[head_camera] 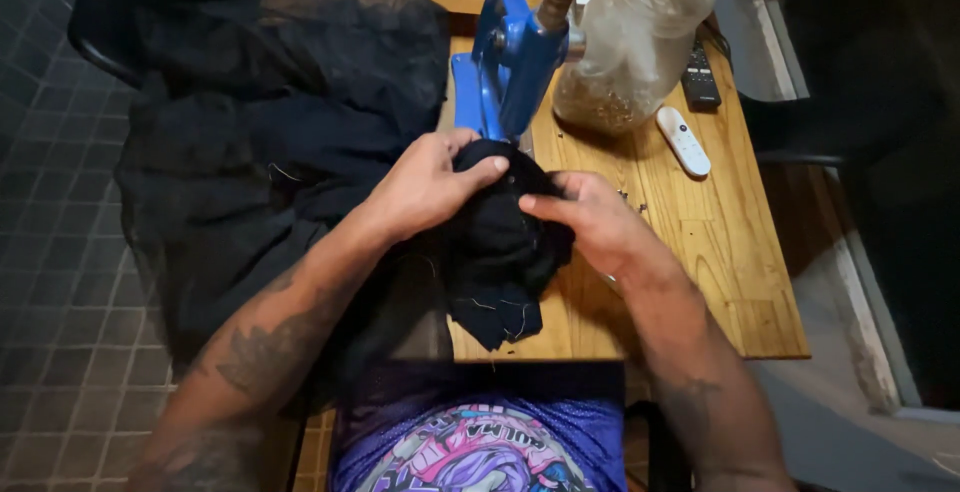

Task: Installing metal eyelets into black fabric using a manual hand press and trimming with scissors.

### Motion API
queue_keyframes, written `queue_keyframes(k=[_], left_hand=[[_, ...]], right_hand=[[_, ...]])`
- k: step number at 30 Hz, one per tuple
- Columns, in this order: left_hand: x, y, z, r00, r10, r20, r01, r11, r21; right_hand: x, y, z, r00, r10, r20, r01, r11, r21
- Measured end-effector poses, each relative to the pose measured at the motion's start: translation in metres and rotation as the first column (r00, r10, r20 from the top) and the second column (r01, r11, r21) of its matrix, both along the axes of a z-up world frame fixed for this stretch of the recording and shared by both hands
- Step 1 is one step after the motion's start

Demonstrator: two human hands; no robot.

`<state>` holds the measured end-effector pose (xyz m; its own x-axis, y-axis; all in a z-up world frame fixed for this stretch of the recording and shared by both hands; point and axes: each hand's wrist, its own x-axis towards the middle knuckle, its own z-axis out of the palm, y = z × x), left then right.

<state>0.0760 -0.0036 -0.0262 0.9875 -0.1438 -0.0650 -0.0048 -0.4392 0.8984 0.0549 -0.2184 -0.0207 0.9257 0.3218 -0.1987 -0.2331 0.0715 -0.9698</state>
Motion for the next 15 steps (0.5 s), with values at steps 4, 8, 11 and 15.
queue_keyframes(k=[4, 8, 11, 15], left_hand=[[0.029, -0.006, -0.012, 0.996, 0.086, -0.001, -0.086, 0.996, 0.018], [0.049, -0.009, -0.026, 0.989, 0.134, -0.064, -0.148, 0.934, -0.326], [0.055, -0.004, -0.017, 0.975, 0.151, -0.162, -0.21, 0.868, -0.45], [0.055, 0.004, -0.025, 0.961, 0.123, -0.249, -0.242, 0.813, -0.53]], right_hand=[[0.027, 0.0, 0.016, 0.996, -0.066, -0.065, 0.068, 0.997, 0.027], [0.049, 0.009, 0.019, 0.992, -0.07, -0.108, 0.08, 0.993, 0.087], [0.057, 0.022, 0.021, 0.992, -0.084, -0.092, 0.091, 0.993, 0.079], [0.06, 0.029, 0.015, 0.987, -0.138, -0.077, 0.14, 0.99, 0.03]])
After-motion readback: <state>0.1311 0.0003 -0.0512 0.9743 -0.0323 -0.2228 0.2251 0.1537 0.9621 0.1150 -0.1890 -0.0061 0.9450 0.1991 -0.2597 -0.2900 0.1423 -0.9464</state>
